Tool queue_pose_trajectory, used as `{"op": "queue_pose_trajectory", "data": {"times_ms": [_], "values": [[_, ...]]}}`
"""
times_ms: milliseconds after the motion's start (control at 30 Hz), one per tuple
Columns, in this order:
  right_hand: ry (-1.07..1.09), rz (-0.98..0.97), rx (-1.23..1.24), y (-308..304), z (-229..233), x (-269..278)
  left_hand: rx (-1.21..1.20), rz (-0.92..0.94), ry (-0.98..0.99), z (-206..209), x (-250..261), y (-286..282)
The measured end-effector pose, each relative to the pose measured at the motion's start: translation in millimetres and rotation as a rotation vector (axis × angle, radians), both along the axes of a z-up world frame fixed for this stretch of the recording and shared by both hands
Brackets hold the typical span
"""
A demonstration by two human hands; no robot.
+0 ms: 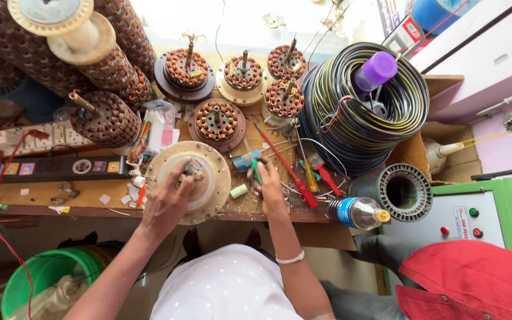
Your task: The person uses a screwdriver to adjust and manipulate wires on a circular electrical component, likely a motor stator. They repeatedly probe and reposition the wires around the central hub while holding the component steady.
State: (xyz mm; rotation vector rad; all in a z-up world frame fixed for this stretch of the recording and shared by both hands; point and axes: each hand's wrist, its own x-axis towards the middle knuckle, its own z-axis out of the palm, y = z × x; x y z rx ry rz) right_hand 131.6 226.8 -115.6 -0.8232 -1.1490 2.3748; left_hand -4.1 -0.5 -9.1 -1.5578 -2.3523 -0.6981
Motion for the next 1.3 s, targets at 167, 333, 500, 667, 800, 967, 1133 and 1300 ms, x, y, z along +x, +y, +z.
{"op": "queue_pose_trajectory", "data": {"times_ms": [167,333,500,667,800,967,1133,1300], "values": [[-0.050,-0.089,0.109,-4.1,5.1,12.6,0.129,0.022,0.034,9.9,10.6,2.3],[-0.068,-0.220,0.056,-15.4,43.0,26.2,0.105,0.182,0.097,0.2,17.2,12.0],[0.117,-0.105,0.163,-35.4,53.6,31.3,0.135,0.071,-0.064,-13.8,10.6,-0.7],[0.062,-0.058,0.544,-69.5,61.2,25.8,0.111,0.102,-0.170,1.2,18.0,-4.9],[0.005,-0.042,0.631,-77.1,67.2,20.5,0.170,0.185,-0.207,5.2,25.0,8.1],[-0.004,-0.056,0.575,-75.5,66.5,17.9,0.243,0.214,-0.205,2.3,27.9,11.3],[0.006,-0.063,0.692,-75.8,60.4,17.3,0.242,0.192,-0.220,2.6,25.0,10.8],[0.042,-0.104,0.924,-83.8,66.1,17.6,0.219,0.216,-0.229,5.8,27.3,14.0]]}}
